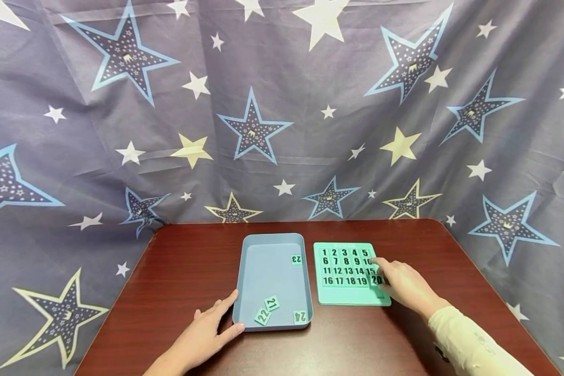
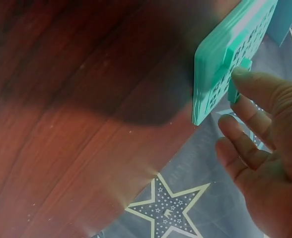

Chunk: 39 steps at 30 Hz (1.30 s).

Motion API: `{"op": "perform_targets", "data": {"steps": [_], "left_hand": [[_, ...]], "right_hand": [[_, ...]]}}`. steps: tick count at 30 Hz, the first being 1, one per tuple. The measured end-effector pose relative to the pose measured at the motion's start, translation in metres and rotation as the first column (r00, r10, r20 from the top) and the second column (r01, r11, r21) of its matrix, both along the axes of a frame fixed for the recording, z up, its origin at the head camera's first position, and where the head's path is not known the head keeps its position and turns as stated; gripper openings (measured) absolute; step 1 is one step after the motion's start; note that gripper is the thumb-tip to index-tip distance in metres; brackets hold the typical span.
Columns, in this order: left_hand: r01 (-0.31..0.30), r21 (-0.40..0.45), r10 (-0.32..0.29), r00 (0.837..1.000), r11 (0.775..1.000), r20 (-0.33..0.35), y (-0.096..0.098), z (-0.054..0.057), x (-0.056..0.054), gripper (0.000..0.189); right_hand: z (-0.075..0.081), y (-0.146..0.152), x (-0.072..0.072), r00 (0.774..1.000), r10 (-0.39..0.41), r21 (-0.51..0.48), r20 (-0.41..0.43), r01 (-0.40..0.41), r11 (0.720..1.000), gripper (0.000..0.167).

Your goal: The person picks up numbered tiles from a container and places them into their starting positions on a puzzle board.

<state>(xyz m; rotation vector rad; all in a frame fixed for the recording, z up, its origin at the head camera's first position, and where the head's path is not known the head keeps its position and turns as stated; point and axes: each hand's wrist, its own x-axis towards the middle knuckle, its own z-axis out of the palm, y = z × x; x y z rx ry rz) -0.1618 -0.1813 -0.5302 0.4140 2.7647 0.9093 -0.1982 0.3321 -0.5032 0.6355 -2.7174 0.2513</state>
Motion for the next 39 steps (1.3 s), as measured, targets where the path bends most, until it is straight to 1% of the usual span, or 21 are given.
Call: {"op": "perform_targets", "data": {"steps": [4,11,15,22,29,39], "left_hand": [[-0.003,0.010,0.003,1.000,1.000,0.007,0.001,0.001,0.001,0.086],[0.004,0.007,-0.004,1.000,1.000,-0.005,-0.001,-0.003,-0.002,0.086],[0.006,0.005,-0.006,1.000,1.000,0.000,-0.002,-0.004,-0.002,0.086],[0.009,0.013,-0.009,1.000,1.000,0.011,-0.001,-0.002,-0.001,0.086],[0.007,0.012,-0.007,1.000,1.000,0.010,-0.001,-0.003,-0.002,0.086],[0.007,0.011,-0.007,1.000,1.000,0.011,-0.001,-0.001,-0.002,0.085]], "right_hand": [[-0.004,-0.002,-0.002,1.000,0.009,0.035,-0.018,-0.008,0.999,0.069],[-0.011,-0.003,-0.004,1.000,-0.011,0.050,0.006,0.011,0.999,0.067],[-0.014,-0.004,-0.006,1.000,-0.016,0.052,0.017,0.015,0.999,0.065],[-0.017,-0.005,-0.005,1.000,-0.010,0.028,0.020,0.009,1.000,0.064],[-0.019,-0.004,-0.004,0.999,-0.029,-0.007,0.033,0.029,1.000,0.062],[-0.022,-0.003,-0.004,1.000,-0.022,-0.019,0.019,0.023,1.000,0.060]]}}
